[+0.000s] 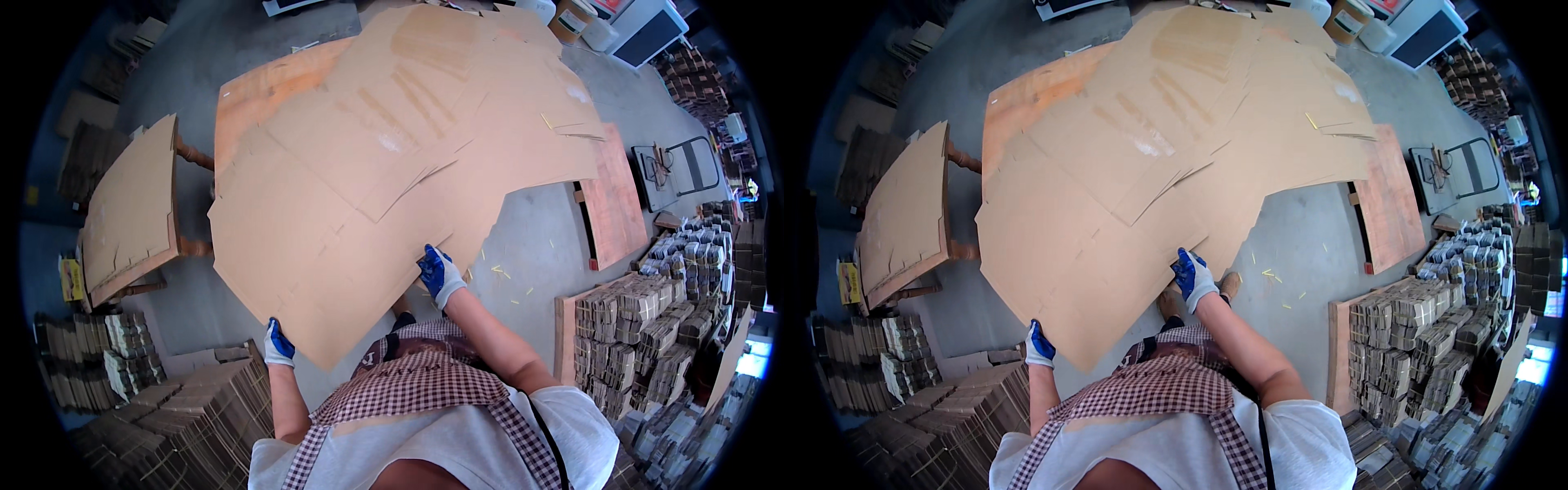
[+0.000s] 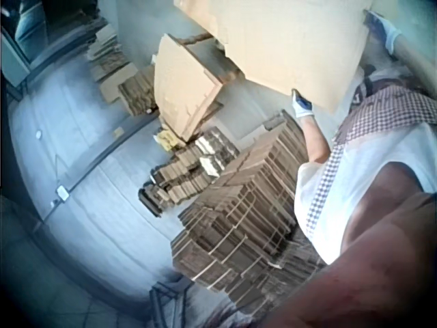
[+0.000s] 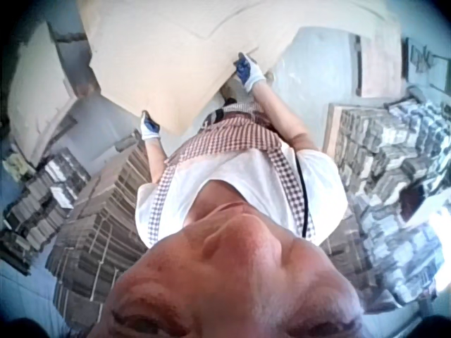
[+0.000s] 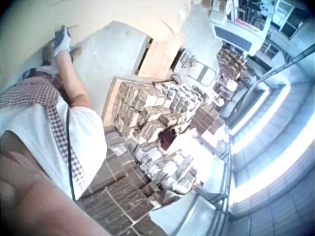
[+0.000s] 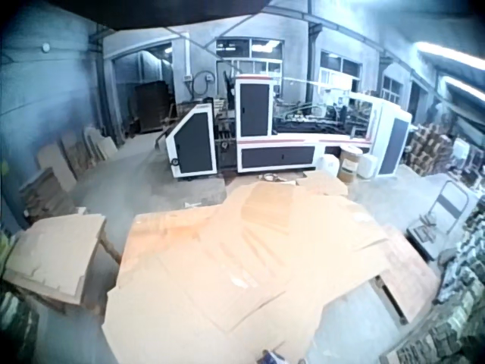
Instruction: The person applies white adhesive to the edges of large cardboard sheets using a brush. They then press the glued edges together to bond the sheets and stack the assembled pieces on a table.
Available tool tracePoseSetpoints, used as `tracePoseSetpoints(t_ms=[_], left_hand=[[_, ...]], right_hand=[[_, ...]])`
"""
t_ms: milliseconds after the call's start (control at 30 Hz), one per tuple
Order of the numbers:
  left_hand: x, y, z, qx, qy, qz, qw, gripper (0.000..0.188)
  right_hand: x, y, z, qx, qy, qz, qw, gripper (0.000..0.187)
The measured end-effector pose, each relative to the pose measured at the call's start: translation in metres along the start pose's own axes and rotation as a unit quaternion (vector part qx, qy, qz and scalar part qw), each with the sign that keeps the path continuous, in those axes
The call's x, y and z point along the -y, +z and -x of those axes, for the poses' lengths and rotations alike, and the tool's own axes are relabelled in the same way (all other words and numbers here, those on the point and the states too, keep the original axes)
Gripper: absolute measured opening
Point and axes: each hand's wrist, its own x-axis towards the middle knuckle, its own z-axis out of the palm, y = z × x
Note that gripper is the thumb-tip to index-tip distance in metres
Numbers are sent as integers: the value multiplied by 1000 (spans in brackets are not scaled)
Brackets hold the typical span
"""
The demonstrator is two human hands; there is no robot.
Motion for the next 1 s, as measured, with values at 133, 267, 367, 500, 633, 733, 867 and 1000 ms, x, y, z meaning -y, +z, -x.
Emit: tracePoseSetpoints(t_ms=[133, 267, 367, 500, 633, 733, 867, 1000], left_hand=[[-5, 0, 2, 12, 9, -18, 1000, 47], [-15, -5, 9, 30, 9, -15, 999, 46], [-22, -1, 16, 41, 6, -18, 999, 47], [-27, -3, 16, 61, 10, -34, 998, 50], [-24, 8, 24, 87, 26, -48, 995, 51], [-19, 1, 21, 113, 54, -92, 988, 50], [-20, 104, 100, -52, 45, -119, 990, 41], [-24, 168, 87, 2, 76, -167, 983, 42]], right_hand=[[-9, 11, 2, 30, -62, -20, 997, 26], [-13, 36, 13, 36, -69, -51, 996, 38], [-8, 45, 18, 99, -25, -29, 994, 40], [-4, 31, 10, 221, 5, -6, 975, 30], [-2, 39, 20, 214, 31, -24, 976, 32], [0, 29, 26, 244, 56, -49, 967, 32], [7, 39, 53, 270, -46, -19, 961, 26], [12, 36, 63, 303, -241, 128, 913, 24]])
